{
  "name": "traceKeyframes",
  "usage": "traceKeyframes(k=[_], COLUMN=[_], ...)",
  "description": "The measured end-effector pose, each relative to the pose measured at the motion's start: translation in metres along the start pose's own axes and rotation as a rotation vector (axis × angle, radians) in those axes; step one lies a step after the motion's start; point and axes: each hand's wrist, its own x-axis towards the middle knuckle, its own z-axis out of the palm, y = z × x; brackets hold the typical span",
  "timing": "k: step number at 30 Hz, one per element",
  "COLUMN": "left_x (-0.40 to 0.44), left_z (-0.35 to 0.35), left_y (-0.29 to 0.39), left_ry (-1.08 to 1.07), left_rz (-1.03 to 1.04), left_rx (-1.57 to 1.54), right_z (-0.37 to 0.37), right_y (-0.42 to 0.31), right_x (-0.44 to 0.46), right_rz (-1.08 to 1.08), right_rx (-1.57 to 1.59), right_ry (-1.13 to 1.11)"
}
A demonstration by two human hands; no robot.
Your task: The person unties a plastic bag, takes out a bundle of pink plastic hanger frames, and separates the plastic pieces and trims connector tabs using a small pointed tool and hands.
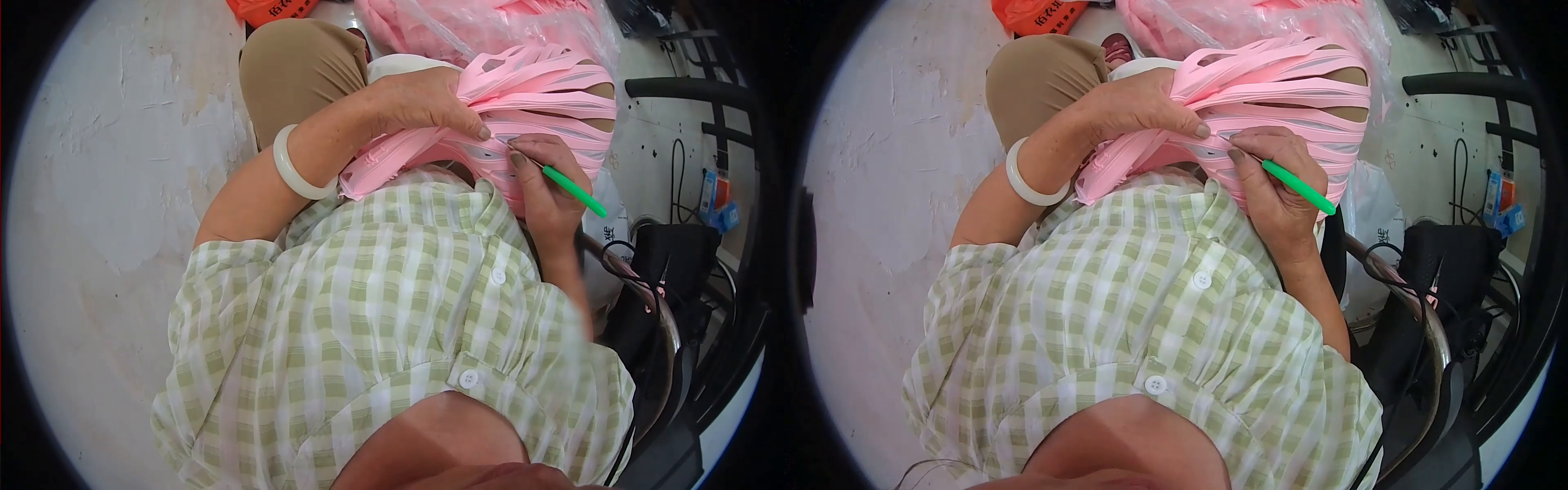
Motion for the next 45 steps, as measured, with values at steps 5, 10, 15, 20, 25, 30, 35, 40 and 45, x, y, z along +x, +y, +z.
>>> traceKeyframes(k=[5,10,15,20,25,30,35,40,45], left_x=[0.003,0.003,0.004,0.004,0.002,0.002,0.002,0.001,0.002], left_z=[0.001,0.005,0.004,0.004,0.006,0.006,0.0,0.007,0.007], left_y=[-0.005,-0.005,-0.008,-0.01,-0.007,-0.007,-0.007,0.0,0.003], left_ry=[0.016,0.081,0.079,0.088,0.107,0.109,0.111,0.109,0.087], left_rz=[0.0,0.055,0.084,0.097,0.118,0.106,0.02,0.1,0.088], left_rx=[-0.036,-0.03,-0.014,0.007,0.033,0.028,0.08,0.017,-0.022], right_z=[0.001,0.002,0.004,0.006,0.007,0.005,-0.037,-0.131,-0.209], right_y=[0.001,0.001,-0.001,-0.006,-0.016,-0.016,-0.01,0.019,0.071], right_x=[0.0,0.0,-0.001,-0.002,0.002,0.003,0.009,0.038,0.071], right_rz=[0.021,0.021,-0.034,-0.029,-0.126,-0.205,-0.174,-0.077,-0.09], right_rx=[0.013,0.009,-0.032,-0.089,-0.354,-0.466,-0.374,-0.616,-1.039], right_ry=[0.029,0.052,0.047,-0.039,-0.069,0.006,0.162,0.518,0.75])
